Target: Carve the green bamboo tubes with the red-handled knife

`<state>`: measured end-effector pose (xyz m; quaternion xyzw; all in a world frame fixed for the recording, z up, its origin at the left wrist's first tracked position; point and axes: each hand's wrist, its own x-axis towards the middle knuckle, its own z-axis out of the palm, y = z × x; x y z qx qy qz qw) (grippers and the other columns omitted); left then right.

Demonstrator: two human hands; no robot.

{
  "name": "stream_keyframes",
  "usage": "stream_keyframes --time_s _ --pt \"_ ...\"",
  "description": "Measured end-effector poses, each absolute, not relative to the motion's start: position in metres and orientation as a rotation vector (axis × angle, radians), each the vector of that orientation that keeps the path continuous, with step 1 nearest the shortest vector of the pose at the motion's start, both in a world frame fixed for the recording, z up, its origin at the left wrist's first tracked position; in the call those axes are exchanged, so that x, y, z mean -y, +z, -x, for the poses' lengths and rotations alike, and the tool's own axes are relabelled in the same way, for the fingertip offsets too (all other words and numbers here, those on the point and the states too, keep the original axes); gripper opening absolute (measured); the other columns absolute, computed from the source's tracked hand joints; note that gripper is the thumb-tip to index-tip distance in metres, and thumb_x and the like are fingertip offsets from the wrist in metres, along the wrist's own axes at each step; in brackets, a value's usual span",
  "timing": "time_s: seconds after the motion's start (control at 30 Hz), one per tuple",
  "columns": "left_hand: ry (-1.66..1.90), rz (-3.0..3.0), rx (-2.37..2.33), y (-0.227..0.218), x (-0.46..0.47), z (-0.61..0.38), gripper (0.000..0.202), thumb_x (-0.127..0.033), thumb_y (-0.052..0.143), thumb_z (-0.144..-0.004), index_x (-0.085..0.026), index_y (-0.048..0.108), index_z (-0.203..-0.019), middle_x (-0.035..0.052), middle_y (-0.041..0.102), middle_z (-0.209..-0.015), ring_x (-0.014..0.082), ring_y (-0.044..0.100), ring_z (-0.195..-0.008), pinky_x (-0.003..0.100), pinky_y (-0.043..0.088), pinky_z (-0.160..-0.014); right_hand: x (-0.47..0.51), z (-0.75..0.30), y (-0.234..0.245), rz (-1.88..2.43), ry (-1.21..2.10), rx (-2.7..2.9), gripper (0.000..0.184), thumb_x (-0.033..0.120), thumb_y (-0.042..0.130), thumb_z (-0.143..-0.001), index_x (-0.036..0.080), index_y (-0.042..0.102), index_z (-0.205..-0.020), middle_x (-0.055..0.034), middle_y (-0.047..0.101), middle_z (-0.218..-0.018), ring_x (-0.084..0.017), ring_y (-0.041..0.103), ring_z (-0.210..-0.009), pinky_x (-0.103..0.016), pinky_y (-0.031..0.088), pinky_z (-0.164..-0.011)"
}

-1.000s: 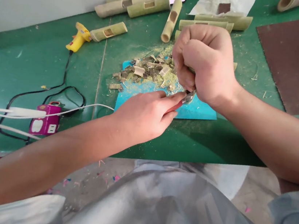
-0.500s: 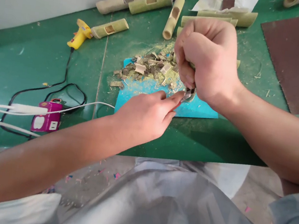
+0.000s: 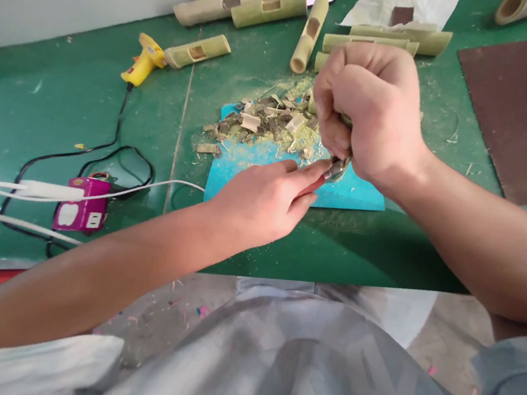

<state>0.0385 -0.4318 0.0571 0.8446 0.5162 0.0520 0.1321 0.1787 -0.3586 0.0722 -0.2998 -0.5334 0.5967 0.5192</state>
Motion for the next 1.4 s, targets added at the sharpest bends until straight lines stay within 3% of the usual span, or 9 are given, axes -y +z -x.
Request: stream_keyframes --time_s 0.13,0.33,0.5,0.67,0.83,1.13,1.4 --pt "0.027 -2.472 -1.558 0.066 0.434 -0.036 0.05 -0.024 0.052 -0.097 -0.023 0.053 -0.147 0.0062 0.068 -0.087 0.0203 0.068 -0.077 0.032 0.056 -0.075 0.359 -0.18 0.071 0.793 1.394 1.356 0.027 0.012 0.047 -0.066 0.025 0.033 -0.046 0.005 0.03 -0.046 -0.009 0.024 -0.042 -0.028 0.016 -0.042" --pt "0.09 -2.482 -1.529 0.064 0.438 -0.045 0.047 -0.024 0.05 -0.098 -0.019 0.054 -0.145 0.0084 0.07 -0.091 0.0197 0.07 -0.08 0.033 0.057 -0.079 0.355 -0.184 0.071 0.716 1.405 1.353 0.026 0.008 0.045 -0.066 0.023 0.035 -0.048 0.005 0.033 -0.048 -0.008 0.026 -0.041 -0.027 0.02 -0.043" --pt "0.358 -2.268 -1.509 0.048 0.44 -0.048 0.046 -0.024 0.051 -0.098 -0.016 0.056 -0.143 0.0117 0.075 -0.105 0.0226 0.073 -0.097 0.038 0.059 -0.093 0.356 -0.183 0.072 0.746 1.377 1.367 0.028 0.004 0.044 -0.069 0.022 0.036 -0.049 0.0045 0.036 -0.049 -0.006 0.03 -0.043 -0.025 0.023 -0.045" --pt "0.664 -1.853 -1.426 0.036 0.439 -0.048 0.043 -0.025 0.057 -0.096 -0.015 0.062 -0.138 0.0092 0.073 -0.126 0.0222 0.071 -0.114 0.037 0.056 -0.104 0.361 -0.179 0.073 0.75 1.384 1.236 0.03 0.006 0.042 -0.07 0.022 0.033 -0.047 0.0031 0.033 -0.048 -0.007 0.026 -0.044 -0.027 0.02 -0.045" --pt "0.65 -1.722 -1.411 0.04 0.434 -0.045 0.037 -0.026 0.058 -0.096 -0.017 0.066 -0.132 0.005 0.076 -0.12 0.0214 0.072 -0.109 0.037 0.059 -0.099 0.361 -0.177 0.07 0.779 1.347 1.263 0.027 0.008 0.045 -0.064 0.025 0.031 -0.049 0.0053 0.029 -0.045 -0.008 0.023 -0.042 -0.029 0.016 -0.043" --pt "0.494 -2.159 -1.614 0.067 0.446 -0.035 0.048 -0.014 0.048 -0.09 -0.021 0.062 -0.135 0.0066 0.073 -0.124 0.0194 0.07 -0.108 0.034 0.055 -0.099 0.354 -0.179 0.067 0.687 1.417 1.285 0.02 0.01 0.044 -0.06 0.024 0.039 -0.047 0.0069 0.029 -0.037 -0.008 0.02 -0.034 -0.031 0.011 -0.042" --pt "0.712 -2.023 -1.673 0.068 0.452 -0.032 0.031 -0.029 0.065 -0.09 -0.021 0.068 -0.12 0.0042 0.073 -0.121 0.0215 0.069 -0.109 0.038 0.059 -0.096 0.348 -0.186 0.067 0.67 1.455 1.393 0.021 0.01 0.046 -0.066 0.023 0.049 -0.049 0.0067 0.034 -0.037 -0.009 0.026 -0.034 -0.03 0.019 -0.042"
